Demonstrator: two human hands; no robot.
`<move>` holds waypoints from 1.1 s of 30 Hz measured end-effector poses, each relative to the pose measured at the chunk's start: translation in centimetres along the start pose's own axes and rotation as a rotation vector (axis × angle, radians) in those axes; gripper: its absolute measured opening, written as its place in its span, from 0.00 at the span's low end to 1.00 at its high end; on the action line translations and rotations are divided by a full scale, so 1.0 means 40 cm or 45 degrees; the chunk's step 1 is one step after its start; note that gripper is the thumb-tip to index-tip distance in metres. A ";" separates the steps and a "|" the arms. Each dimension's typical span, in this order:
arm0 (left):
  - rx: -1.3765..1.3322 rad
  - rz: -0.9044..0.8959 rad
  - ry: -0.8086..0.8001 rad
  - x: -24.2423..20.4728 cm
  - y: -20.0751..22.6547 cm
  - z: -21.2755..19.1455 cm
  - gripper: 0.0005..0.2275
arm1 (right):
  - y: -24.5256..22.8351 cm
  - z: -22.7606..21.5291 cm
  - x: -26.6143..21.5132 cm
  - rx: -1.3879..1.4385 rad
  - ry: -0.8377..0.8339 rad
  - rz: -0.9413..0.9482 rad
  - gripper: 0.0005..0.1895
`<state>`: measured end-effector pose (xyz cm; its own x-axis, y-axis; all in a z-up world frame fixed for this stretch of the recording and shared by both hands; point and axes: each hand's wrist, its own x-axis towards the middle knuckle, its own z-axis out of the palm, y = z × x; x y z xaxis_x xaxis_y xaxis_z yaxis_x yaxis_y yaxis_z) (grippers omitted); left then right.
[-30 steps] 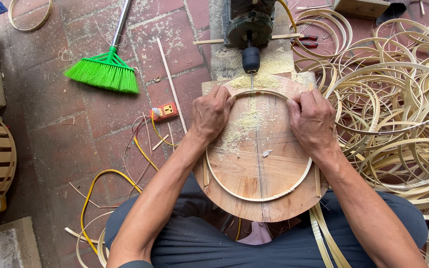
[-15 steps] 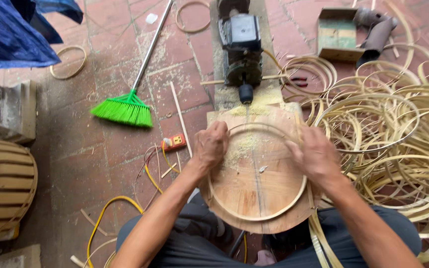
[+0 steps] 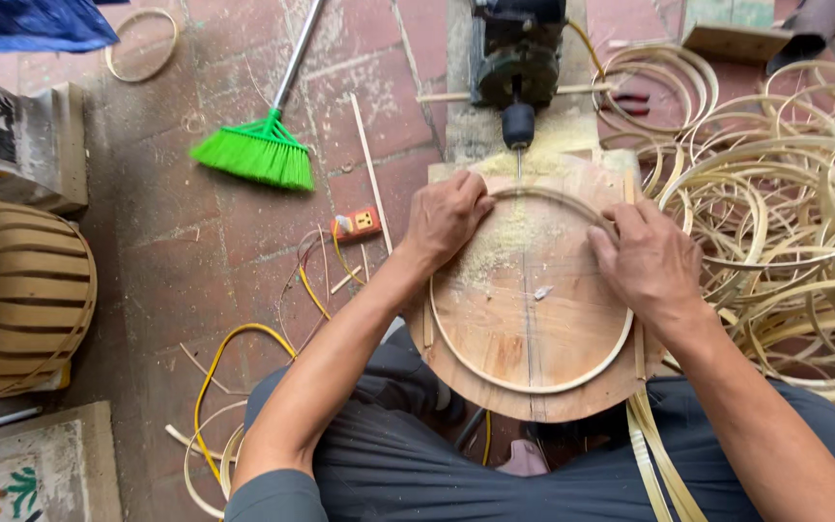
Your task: The person sits on the floor and uses a drill press to drill holes into thin bamboo rings. They repeatedly pick up a ring, position it under the drill bit, drill a hole, and then place the finished ring into a pile.
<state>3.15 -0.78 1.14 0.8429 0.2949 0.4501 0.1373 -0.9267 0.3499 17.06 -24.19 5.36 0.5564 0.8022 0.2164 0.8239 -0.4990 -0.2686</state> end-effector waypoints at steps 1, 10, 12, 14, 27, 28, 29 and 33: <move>-0.003 0.007 0.026 -0.011 -0.008 0.011 0.11 | 0.004 0.009 -0.012 0.001 0.023 0.016 0.10; 0.065 0.007 0.057 -0.045 -0.008 0.014 0.10 | 0.010 0.059 -0.018 0.076 0.194 -0.018 0.05; 0.056 0.020 0.108 -0.043 -0.011 0.009 0.10 | 0.012 0.063 -0.002 0.070 0.217 -0.056 0.06; 0.032 0.012 0.103 -0.037 -0.015 0.004 0.10 | 0.014 0.065 0.011 0.068 0.270 -0.103 0.07; 0.018 0.011 0.104 -0.041 -0.016 0.002 0.09 | 0.019 0.067 0.034 0.046 0.236 -0.137 0.08; 0.015 0.016 0.116 -0.044 -0.015 0.000 0.09 | 0.018 0.069 0.035 0.043 0.231 -0.139 0.08; 0.011 0.026 0.130 -0.043 -0.014 -0.001 0.09 | 0.019 0.071 0.038 0.038 0.231 -0.140 0.08; -0.006 0.017 0.149 -0.036 -0.002 -0.010 0.04 | 0.019 0.076 0.049 0.034 0.250 -0.132 0.09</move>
<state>1.71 -1.03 0.78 0.7783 0.3076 0.5475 0.1235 -0.9298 0.3468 18.44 -21.99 2.74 0.4814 0.7681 0.4223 0.8761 -0.4064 -0.2596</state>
